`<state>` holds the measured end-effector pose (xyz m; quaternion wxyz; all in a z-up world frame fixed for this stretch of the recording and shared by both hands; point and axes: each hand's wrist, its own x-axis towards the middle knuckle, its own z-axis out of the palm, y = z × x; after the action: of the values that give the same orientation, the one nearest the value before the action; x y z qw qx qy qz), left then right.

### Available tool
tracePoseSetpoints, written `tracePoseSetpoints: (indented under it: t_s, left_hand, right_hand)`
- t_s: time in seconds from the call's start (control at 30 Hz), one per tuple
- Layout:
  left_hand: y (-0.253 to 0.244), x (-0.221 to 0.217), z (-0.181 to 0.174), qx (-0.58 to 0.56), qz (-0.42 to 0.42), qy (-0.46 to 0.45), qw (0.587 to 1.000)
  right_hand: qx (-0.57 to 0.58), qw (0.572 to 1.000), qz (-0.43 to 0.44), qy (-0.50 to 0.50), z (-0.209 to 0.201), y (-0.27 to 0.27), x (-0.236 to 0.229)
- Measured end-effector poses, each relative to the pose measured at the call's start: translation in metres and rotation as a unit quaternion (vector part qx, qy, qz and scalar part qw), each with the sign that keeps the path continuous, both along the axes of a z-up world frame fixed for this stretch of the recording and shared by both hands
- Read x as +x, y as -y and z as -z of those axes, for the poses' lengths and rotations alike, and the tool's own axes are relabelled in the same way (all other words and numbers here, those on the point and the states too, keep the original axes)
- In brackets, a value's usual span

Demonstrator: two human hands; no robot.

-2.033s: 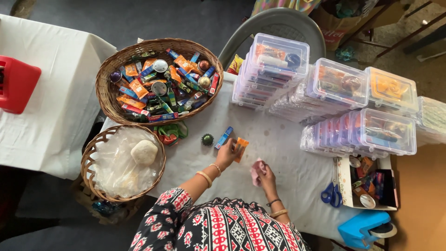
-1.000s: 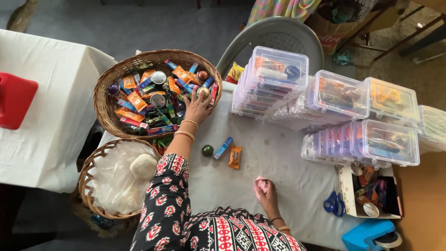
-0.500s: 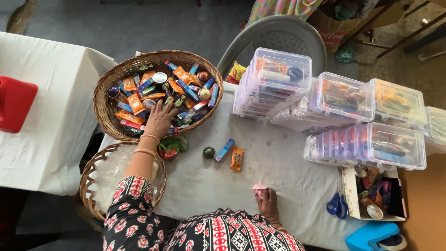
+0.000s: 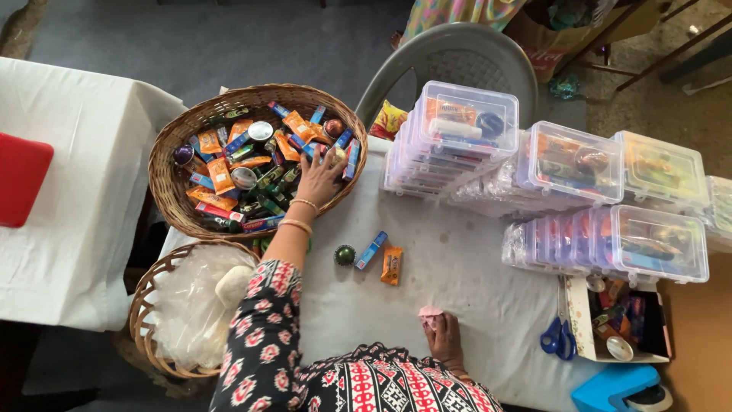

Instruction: Packing small retail items from a basket and table into individual plastic containers and then into cardboard boxes.

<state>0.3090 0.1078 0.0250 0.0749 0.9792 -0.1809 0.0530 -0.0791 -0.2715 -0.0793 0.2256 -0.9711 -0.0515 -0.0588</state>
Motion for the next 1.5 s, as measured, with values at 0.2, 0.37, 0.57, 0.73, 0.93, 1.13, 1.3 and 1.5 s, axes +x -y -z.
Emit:
tracePoseSetpoints:
  t_s: [0.2, 0.37, 0.57, 0.73, 0.93, 1.13, 1.3, 1.5]
  left_hand:
    - [-0.027, -0.004, -0.011, 0.005, 0.002, -0.117, 0.993]
    - [-0.077, -0.017, 0.031, 0.091, 0.034, -0.015, 0.995]
    - [-0.111, -0.041, 0.008, 0.039, 0.028, 0.025, 0.999]
    - [-0.114, -0.048, -0.029, 0.015, 0.028, -0.016, 0.999]
    - [-0.088, -0.021, -0.01, -0.05, -0.07, -0.029, 0.996]
    - [-0.03, 0.035, 0.005, -0.095, -0.003, 0.134, 0.986]
    - [-0.023, 0.043, 0.03, 0.018, -0.039, -0.029, 0.999]
    - [-0.06, 0.014, 0.023, -0.018, 0.028, 0.036, 0.999]
  right_hand:
    - [-0.008, 1.0, 0.007, -0.002, 0.002, 0.0, 0.0]
    - [0.006, 1.0, 0.013, -0.017, -0.006, -0.003, -0.001]
    - [-0.002, 0.999, 0.016, -0.039, 0.003, 0.001, -0.003]
    - [0.002, 1.0, 0.009, -0.02, 0.0, 0.0, -0.002]
    - [0.008, 0.999, 0.023, -0.038, -0.007, -0.003, 0.0]
    - [0.005, 1.0, 0.013, -0.015, -0.004, -0.002, -0.001]
    - [-0.011, 1.0, 0.011, -0.016, 0.009, 0.004, -0.004]
    - [-0.006, 1.0, 0.017, -0.012, 0.002, 0.0, -0.002]
